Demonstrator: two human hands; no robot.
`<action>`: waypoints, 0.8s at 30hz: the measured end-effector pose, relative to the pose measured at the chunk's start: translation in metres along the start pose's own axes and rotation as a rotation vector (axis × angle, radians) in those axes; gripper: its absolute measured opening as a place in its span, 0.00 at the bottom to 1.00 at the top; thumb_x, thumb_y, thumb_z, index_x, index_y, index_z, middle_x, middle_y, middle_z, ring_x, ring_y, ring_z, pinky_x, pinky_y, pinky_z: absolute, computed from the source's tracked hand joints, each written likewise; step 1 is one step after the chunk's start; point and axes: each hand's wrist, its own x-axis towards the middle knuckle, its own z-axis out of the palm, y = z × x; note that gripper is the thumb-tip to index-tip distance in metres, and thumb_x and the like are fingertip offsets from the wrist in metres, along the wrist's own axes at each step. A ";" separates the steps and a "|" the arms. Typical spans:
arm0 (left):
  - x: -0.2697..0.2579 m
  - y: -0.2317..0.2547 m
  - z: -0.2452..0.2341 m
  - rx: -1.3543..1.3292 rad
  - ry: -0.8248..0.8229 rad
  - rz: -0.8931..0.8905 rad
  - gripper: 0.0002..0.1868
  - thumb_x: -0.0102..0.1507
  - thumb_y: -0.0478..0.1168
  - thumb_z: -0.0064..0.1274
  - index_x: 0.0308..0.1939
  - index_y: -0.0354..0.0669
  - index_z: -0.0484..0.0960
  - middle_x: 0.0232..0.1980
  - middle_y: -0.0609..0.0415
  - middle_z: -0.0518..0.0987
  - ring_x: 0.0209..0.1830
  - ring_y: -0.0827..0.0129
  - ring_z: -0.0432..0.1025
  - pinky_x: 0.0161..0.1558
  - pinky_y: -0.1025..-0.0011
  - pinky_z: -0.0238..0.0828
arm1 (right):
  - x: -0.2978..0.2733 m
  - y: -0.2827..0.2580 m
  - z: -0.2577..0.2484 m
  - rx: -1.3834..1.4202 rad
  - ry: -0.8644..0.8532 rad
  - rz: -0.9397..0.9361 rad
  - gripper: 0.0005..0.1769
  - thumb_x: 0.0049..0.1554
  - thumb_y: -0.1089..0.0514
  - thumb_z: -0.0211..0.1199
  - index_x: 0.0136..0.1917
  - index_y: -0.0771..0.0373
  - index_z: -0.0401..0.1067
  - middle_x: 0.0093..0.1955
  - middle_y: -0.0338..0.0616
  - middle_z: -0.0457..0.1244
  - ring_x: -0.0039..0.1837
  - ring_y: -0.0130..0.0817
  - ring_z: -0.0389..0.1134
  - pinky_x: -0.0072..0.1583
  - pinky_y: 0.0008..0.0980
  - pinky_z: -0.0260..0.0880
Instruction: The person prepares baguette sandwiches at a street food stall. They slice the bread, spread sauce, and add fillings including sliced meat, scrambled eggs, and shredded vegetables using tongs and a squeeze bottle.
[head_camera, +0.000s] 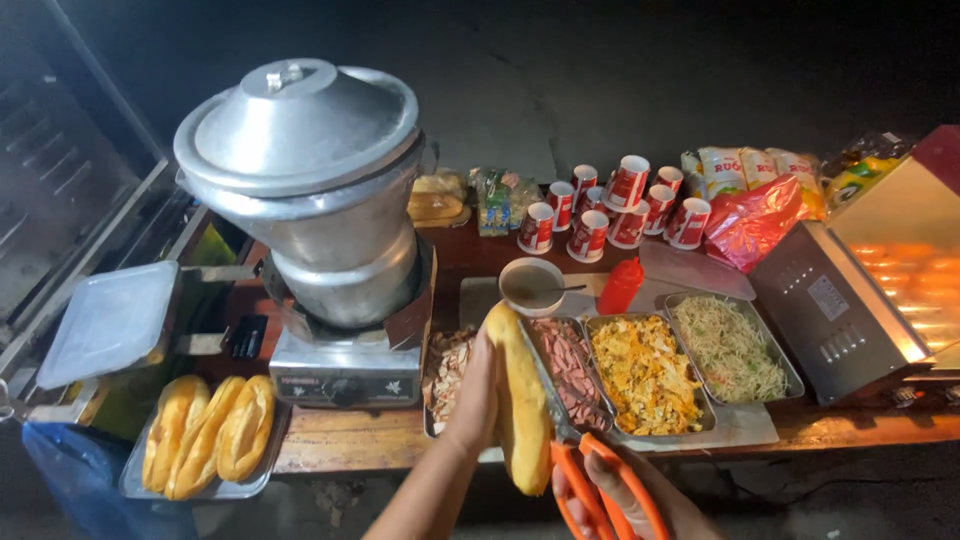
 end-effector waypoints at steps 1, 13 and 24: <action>0.003 -0.002 -0.010 0.085 -0.055 0.028 0.36 0.63 0.63 0.35 0.70 0.51 0.65 0.51 0.47 0.73 0.47 0.62 0.70 0.50 0.62 0.71 | 0.004 0.009 -0.006 0.052 -0.073 -0.004 0.32 0.51 0.41 0.60 0.54 0.73 0.72 0.43 0.55 0.62 0.37 0.44 0.59 0.40 0.37 0.58; 0.010 -0.002 -0.041 0.635 -0.227 0.004 0.27 0.62 0.55 0.51 0.60 0.47 0.74 0.45 0.57 0.77 0.41 0.72 0.71 0.43 0.74 0.71 | 0.022 -0.009 -0.027 0.061 -0.008 0.066 0.29 0.49 0.47 0.66 0.54 0.74 0.72 0.31 0.57 0.59 0.27 0.39 0.54 0.30 0.32 0.51; 0.048 -0.045 -0.049 0.596 0.312 -0.075 0.17 0.64 0.43 0.52 0.55 0.45 0.84 0.35 0.53 0.80 0.31 0.71 0.70 0.31 0.71 0.67 | 0.150 -0.032 -0.327 -0.849 0.467 0.304 0.25 0.59 0.43 0.65 0.62 0.60 0.72 0.43 0.47 0.67 0.35 0.37 0.66 0.41 0.35 0.67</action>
